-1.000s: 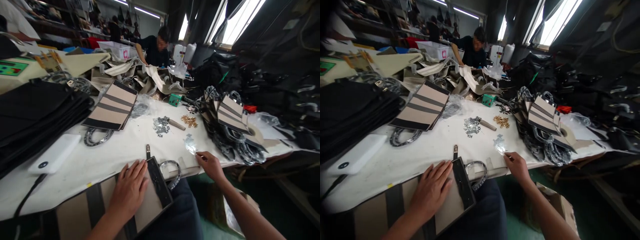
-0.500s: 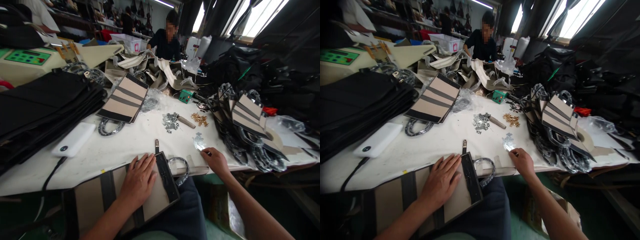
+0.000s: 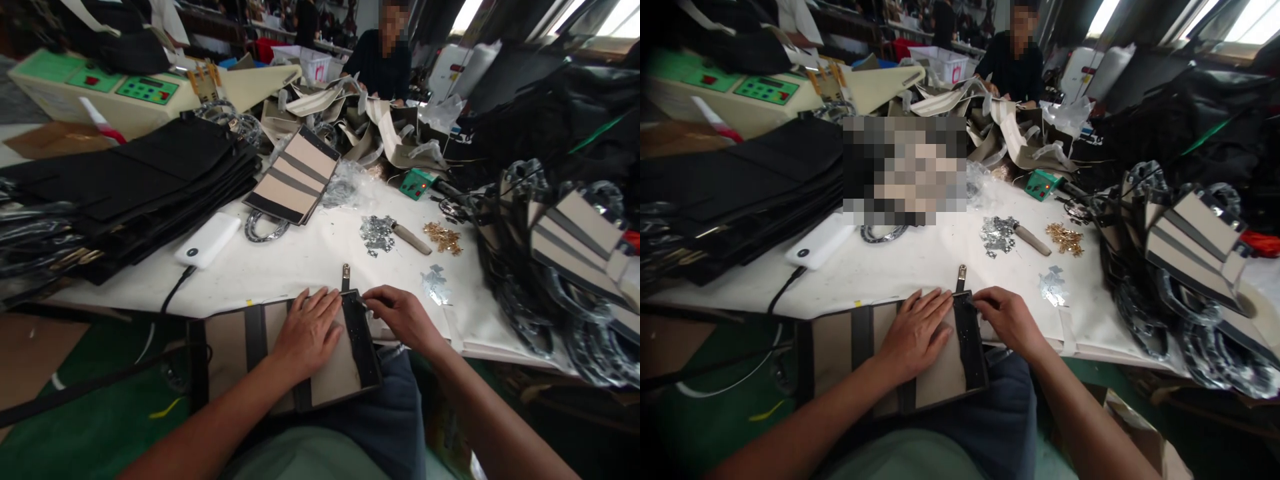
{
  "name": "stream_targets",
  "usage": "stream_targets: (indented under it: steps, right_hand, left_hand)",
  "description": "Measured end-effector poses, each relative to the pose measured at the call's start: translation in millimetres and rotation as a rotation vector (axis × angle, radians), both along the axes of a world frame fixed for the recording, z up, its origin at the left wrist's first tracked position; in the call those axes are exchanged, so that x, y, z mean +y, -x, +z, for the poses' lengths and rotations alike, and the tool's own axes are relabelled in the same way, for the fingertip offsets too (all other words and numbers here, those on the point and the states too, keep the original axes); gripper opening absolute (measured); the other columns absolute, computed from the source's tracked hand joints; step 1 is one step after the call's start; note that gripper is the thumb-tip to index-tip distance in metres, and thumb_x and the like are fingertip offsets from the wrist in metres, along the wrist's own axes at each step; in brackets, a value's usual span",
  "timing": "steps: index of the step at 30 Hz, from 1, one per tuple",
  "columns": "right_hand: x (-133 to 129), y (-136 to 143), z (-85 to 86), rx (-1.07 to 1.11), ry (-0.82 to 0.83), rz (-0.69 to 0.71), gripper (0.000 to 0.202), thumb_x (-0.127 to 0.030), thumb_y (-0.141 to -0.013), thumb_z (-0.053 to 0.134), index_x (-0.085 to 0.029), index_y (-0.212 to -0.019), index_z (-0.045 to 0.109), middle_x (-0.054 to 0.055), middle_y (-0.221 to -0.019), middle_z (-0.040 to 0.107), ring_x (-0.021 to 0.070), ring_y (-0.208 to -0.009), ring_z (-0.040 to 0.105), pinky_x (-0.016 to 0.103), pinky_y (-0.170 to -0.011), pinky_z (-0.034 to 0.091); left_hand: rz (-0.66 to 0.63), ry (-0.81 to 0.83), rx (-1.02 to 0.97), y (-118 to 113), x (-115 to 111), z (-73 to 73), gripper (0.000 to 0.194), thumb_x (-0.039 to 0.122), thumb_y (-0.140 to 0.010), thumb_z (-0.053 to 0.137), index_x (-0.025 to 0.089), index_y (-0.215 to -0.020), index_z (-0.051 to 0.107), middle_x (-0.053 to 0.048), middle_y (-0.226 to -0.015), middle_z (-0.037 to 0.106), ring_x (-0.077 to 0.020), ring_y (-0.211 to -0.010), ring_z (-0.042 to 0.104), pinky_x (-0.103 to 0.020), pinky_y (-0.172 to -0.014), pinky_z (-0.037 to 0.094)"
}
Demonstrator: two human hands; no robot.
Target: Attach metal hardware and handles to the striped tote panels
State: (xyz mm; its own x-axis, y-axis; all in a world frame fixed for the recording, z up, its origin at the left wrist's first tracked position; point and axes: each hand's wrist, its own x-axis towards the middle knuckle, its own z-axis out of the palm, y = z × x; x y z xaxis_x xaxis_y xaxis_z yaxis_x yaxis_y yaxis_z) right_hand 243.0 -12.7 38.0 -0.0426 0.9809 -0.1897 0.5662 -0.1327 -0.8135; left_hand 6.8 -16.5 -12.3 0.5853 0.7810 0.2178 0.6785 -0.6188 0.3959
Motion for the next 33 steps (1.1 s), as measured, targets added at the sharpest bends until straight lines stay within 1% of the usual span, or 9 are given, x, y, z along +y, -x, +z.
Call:
stream_targets:
  steps: [2,5,12,16,20,24,26,30,33]
  right_hand:
    - [10.0,15.2,-0.5,-0.004,0.001,0.123,0.023,-0.035,-0.090,0.059,-0.022,-0.098,0.076,0.001,-0.090,0.076,0.0166,-0.081,0.067,0.027,-0.076,0.051]
    - [20.9,21.8,-2.9,-0.080,-0.031,0.239,0.021,-0.030,-0.090,0.057,-0.022,-0.098,0.075,0.001,-0.094,0.076,0.0171,-0.088,0.067,0.028,-0.083,0.050]
    - [28.4,19.9,-2.7,-0.237,-0.083,0.355,0.020,-0.026,-0.093,0.054,-0.023,-0.096,0.073,0.001,-0.096,0.074,0.0175,-0.088,0.066,0.029,-0.083,0.048]
    - [28.9,23.7,-3.4,-0.394,-0.084,0.345,0.016,-0.023,-0.092,0.057,-0.024,-0.095,0.073,0.000,-0.096,0.073,0.0179,-0.088,0.066,0.029,-0.080,0.045]
    - [23.4,24.9,-8.6,-0.471,-0.152,0.262,0.010,-0.024,-0.091,0.060,-0.024,-0.092,0.070,0.000,-0.093,0.071,0.0172,-0.085,0.064,0.029,-0.077,0.044]
    - [12.2,23.0,-18.9,-0.424,-0.254,0.239,0.014,-0.026,-0.096,0.057,-0.025,-0.092,0.070,0.002,-0.092,0.068,0.0172,-0.085,0.065,0.028,-0.078,0.046]
    - [6.1,22.4,-23.3,-0.395,-0.292,0.239,0.016,-0.027,-0.099,0.056,-0.025,-0.094,0.071,0.003,-0.094,0.068,0.0173,-0.087,0.066,0.028,-0.078,0.048]
    - [1.4,20.3,-25.8,-0.323,-0.294,0.232,0.018,-0.026,-0.098,0.057,-0.026,-0.096,0.075,0.004,-0.096,0.068,0.0170,-0.086,0.067,0.027,-0.079,0.050]
    - [15.3,9.6,-24.3,-0.212,-0.240,0.242,0.014,-0.029,-0.094,0.063,-0.027,-0.095,0.077,0.002,-0.091,0.070,0.0171,-0.084,0.068,0.028,-0.080,0.052]
  left_hand:
    - [0.003,0.015,-0.002,0.0,-0.6,0.7,0.053,0.036,-0.101,0.050,0.017,-0.151,0.048,-0.008,-0.156,0.050,-0.0274,-0.147,0.042,-0.052,-0.125,0.027]
    - [0.007,0.034,-0.008,-0.4,-1.0,0.0,0.054,0.037,-0.102,0.049,0.017,-0.152,0.047,-0.008,-0.158,0.049,-0.0270,-0.148,0.040,-0.052,-0.125,0.025]
    - [0.009,0.047,-0.032,-0.7,-1.3,-2.7,0.055,0.036,-0.100,0.052,0.017,-0.152,0.046,-0.008,-0.158,0.048,-0.0268,-0.148,0.040,-0.052,-0.125,0.023]
    - [0.040,0.053,-0.064,-3.3,1.3,-0.5,0.049,0.035,-0.102,0.050,0.017,-0.147,0.051,-0.009,-0.151,0.056,-0.0271,-0.144,0.045,-0.052,-0.121,0.029]
    - [0.087,0.002,-0.123,-10.7,8.0,-0.4,0.030,0.033,-0.104,0.051,0.025,-0.129,0.066,-0.004,-0.135,0.069,-0.0259,-0.131,0.056,-0.051,-0.112,0.038]
    - [0.122,-0.063,-0.170,-17.7,14.2,-0.9,0.017,0.030,-0.101,0.058,0.027,-0.109,0.074,-0.002,-0.115,0.076,-0.0255,-0.116,0.064,-0.048,-0.101,0.044]
    - [0.134,-0.073,-0.183,-19.6,15.9,0.0,0.014,0.028,-0.099,0.062,0.028,-0.104,0.075,-0.002,-0.111,0.076,-0.0254,-0.111,0.065,-0.047,-0.097,0.046]
    - [0.157,-0.075,-0.220,-21.0,17.8,1.3,0.010,0.027,-0.096,0.067,0.029,-0.102,0.075,-0.001,-0.108,0.076,-0.0250,-0.107,0.065,-0.046,-0.093,0.045]
    - [0.173,-0.061,-0.252,-21.5,18.9,0.3,0.012,0.026,-0.094,0.070,0.030,-0.104,0.076,-0.001,-0.107,0.076,-0.0244,-0.106,0.065,-0.045,-0.092,0.043]
